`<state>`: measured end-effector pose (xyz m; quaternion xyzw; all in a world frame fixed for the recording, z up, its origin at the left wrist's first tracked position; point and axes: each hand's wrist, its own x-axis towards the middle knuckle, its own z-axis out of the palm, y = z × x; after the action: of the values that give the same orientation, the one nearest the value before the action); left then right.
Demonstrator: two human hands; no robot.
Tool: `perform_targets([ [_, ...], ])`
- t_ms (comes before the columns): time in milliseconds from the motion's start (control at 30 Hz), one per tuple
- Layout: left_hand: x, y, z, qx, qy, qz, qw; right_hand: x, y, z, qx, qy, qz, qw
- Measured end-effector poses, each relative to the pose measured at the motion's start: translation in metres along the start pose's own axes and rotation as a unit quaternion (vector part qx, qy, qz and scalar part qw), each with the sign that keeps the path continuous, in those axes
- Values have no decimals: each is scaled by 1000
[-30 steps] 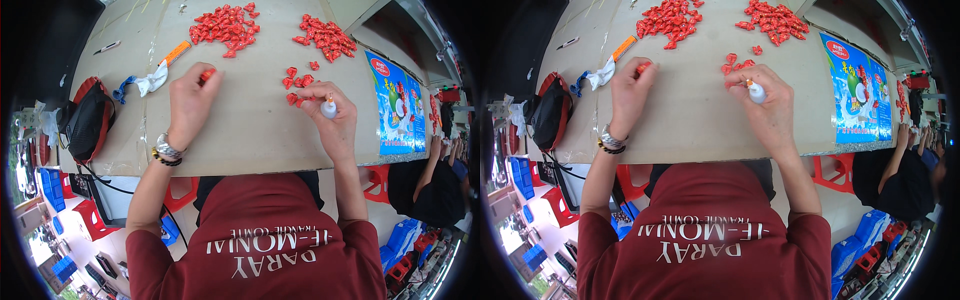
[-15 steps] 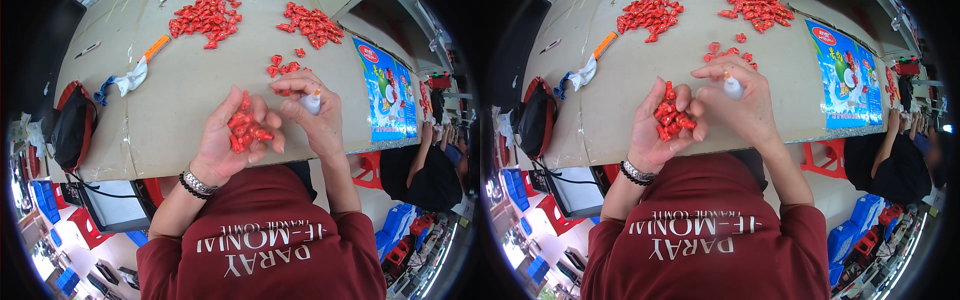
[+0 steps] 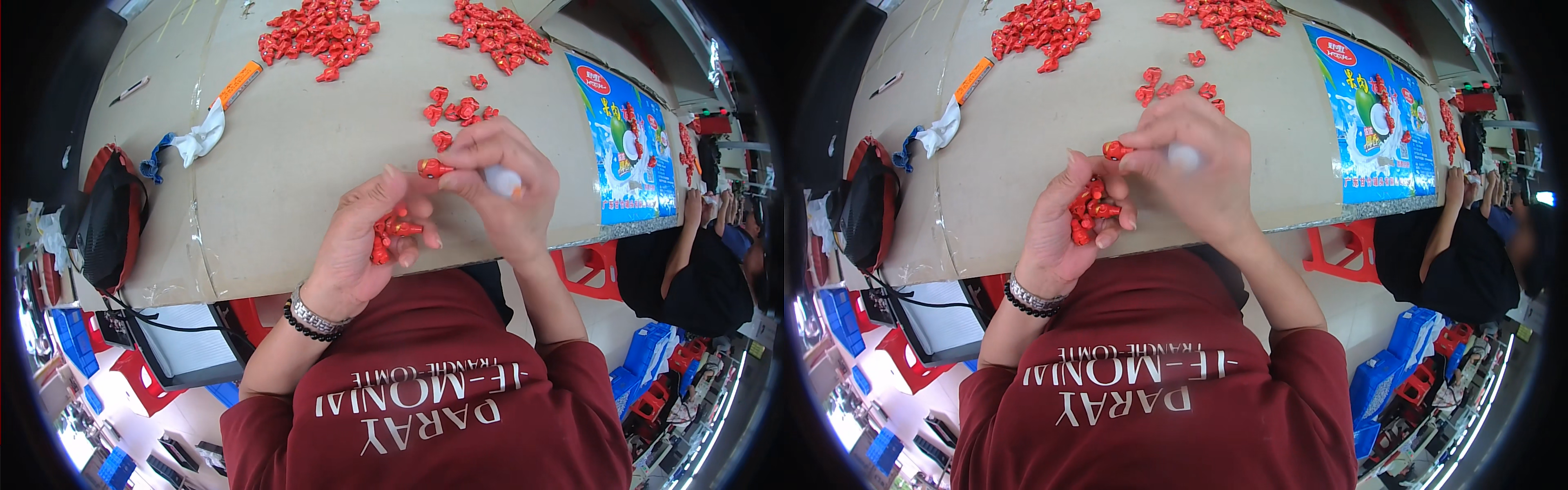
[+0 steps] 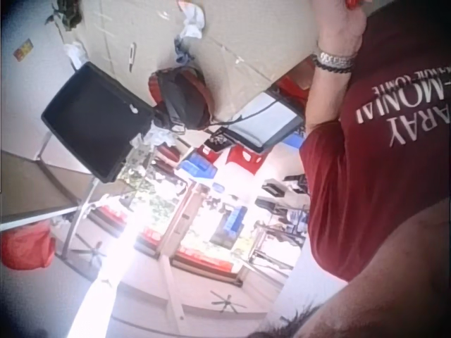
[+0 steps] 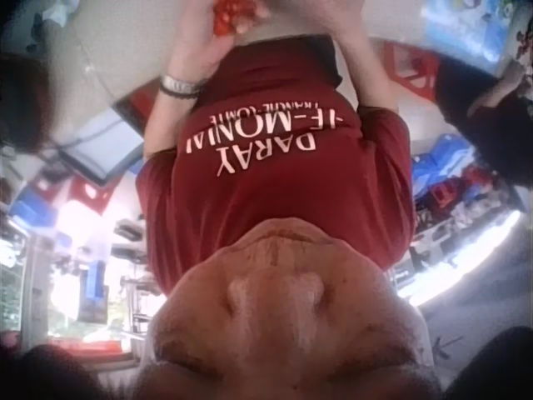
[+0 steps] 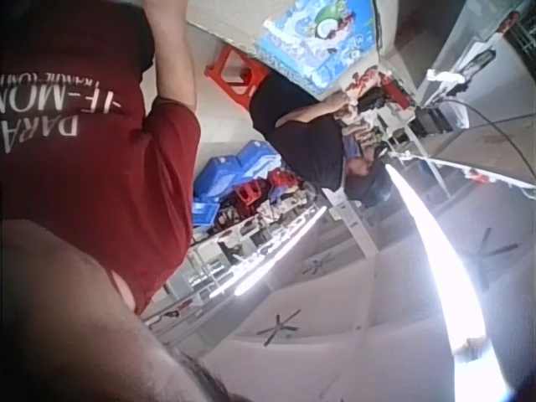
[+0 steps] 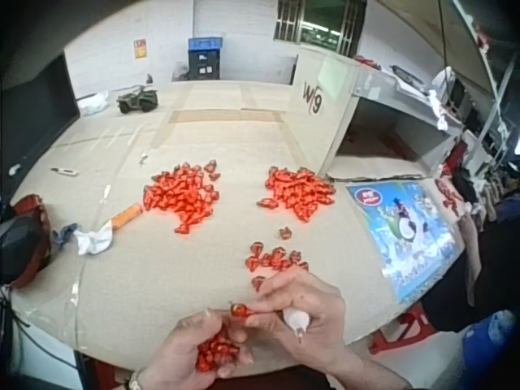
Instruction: The person sits at a table and repeatedly picks up small red wrapped candies. Using a small white squeeze bottle, they apply a substance into the opening of each candy wrapper. After filling, the person places the candy back onto the table. The process is repeated continuously for the duration of the clip.
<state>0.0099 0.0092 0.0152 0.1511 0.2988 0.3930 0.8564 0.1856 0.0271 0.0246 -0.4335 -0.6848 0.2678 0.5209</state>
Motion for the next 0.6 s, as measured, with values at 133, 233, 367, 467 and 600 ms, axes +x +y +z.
perform_targets([
  [133,-2,0,13,6,35,1,999,-5,1,6,-137,44,-205,968],
  [233,-1,-3,9,-14,4,4,1000,-7,3,10,-169,55,-278,944],
  [367,0,-2,9,-22,-2,-2,1000,-12,-5,11,-143,21,-211,967],
  [467,-1,1,11,-25,-11,9,1000,-13,-15,2,-55,0,-53,997],
  [600,-1,6,2,9,-28,6,1000,-14,-23,-13,96,-38,133,986],
])
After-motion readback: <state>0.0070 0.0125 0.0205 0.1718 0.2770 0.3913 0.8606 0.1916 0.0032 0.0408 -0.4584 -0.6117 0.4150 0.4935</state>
